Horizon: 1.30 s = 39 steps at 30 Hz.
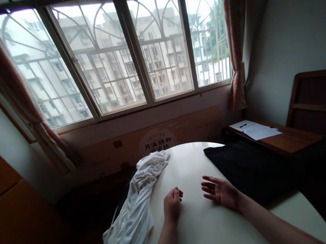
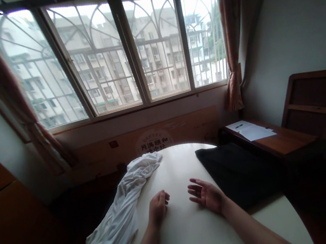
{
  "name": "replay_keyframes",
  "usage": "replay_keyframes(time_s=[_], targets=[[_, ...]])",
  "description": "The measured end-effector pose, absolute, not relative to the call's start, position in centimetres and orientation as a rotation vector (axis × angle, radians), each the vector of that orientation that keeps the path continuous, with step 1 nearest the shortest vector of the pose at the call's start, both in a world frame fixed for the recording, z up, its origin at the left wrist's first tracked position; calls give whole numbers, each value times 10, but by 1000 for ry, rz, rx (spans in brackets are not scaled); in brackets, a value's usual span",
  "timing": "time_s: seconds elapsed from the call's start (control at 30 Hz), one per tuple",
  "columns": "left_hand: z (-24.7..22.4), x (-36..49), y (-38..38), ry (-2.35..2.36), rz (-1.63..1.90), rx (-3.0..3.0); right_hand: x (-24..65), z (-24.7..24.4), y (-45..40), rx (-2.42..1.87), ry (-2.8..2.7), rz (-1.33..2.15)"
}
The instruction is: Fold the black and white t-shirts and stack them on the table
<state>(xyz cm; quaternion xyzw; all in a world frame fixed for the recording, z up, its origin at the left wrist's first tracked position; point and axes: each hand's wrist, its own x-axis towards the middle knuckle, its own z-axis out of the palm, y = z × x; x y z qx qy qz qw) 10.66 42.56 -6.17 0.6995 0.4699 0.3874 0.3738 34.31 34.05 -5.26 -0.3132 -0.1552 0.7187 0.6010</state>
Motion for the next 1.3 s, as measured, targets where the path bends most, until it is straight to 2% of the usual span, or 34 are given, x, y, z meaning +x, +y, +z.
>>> replay_keyframes(time_s=[0.47, 1.03, 1.17, 1.3], targets=[[-66, 106, 427, 1227, 990, 1785, 324, -51, 336, -858, -693, 1535], [-66, 107, 418, 1302, 1050, 1903, 327, -54, 329, -828, -696, 1514], [-47, 107, 419, 1483, 1084, 1998, 328, -55, 330, -821, -690, 1521], [-5, 99, 446, 1705, 1032, 2131, 328, -53, 329, -818, -701, 1514]])
